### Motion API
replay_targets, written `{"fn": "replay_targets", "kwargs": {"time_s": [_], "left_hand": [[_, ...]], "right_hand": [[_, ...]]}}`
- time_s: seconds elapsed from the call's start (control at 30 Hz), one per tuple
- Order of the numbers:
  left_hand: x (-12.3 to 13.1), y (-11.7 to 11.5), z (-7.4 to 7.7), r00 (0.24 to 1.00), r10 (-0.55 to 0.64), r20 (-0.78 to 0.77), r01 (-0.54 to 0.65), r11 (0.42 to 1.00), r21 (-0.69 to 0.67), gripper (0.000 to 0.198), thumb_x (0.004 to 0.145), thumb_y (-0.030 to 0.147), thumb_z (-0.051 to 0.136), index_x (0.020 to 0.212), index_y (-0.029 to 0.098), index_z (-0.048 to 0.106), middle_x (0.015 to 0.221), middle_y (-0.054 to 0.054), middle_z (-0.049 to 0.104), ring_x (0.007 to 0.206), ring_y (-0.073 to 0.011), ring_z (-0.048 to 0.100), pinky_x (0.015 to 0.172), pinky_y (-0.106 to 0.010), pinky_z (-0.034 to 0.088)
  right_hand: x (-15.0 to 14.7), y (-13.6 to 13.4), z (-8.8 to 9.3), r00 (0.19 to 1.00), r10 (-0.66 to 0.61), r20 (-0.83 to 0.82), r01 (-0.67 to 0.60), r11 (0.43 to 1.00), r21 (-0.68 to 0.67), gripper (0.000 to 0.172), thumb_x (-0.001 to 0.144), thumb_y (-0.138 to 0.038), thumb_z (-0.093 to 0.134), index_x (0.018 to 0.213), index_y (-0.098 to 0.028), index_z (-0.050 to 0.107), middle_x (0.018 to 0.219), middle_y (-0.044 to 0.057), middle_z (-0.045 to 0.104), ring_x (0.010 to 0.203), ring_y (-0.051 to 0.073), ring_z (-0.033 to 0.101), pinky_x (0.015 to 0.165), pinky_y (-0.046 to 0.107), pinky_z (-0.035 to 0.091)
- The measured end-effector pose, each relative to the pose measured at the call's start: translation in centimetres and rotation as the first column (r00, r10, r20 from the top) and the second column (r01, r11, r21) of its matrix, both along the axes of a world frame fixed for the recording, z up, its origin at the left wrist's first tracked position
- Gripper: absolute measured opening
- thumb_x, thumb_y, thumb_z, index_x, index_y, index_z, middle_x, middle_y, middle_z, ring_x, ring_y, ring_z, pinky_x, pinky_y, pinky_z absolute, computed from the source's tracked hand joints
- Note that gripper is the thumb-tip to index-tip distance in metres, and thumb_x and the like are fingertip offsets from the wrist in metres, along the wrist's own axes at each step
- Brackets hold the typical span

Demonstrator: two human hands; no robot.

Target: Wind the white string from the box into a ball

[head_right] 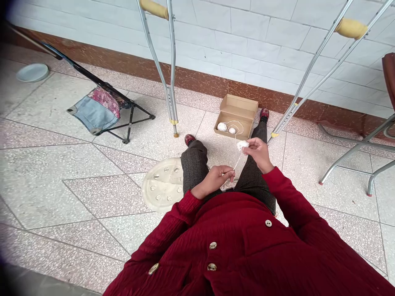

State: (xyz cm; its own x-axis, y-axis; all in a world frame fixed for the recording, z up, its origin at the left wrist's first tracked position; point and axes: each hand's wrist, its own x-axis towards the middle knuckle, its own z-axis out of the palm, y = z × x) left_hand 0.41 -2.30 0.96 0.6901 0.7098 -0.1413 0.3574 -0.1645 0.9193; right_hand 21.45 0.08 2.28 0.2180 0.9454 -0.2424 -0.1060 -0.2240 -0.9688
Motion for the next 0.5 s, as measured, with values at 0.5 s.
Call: {"fn": "replay_targets", "kwargs": {"time_s": [0.5], "left_hand": [[-0.5, 1.9, -0.1, 0.993, 0.116, -0.019, -0.109, 0.969, 0.224, 0.038, 0.100, 0.030, 0.044, 0.069, 0.018, 0.062, 0.071, -0.002, 0.065, 0.075, -0.0160, 0.059, 0.089, -0.030, 0.045]], "right_hand": [[-1.2, -4.0, 2.4, 0.865, 0.350, -0.359, -0.423, 0.895, -0.146, 0.034, 0.059, -0.022, 0.086, 0.090, -0.020, 0.073, 0.083, 0.001, 0.072, 0.071, 0.015, 0.064, 0.063, 0.027, 0.055]]}}
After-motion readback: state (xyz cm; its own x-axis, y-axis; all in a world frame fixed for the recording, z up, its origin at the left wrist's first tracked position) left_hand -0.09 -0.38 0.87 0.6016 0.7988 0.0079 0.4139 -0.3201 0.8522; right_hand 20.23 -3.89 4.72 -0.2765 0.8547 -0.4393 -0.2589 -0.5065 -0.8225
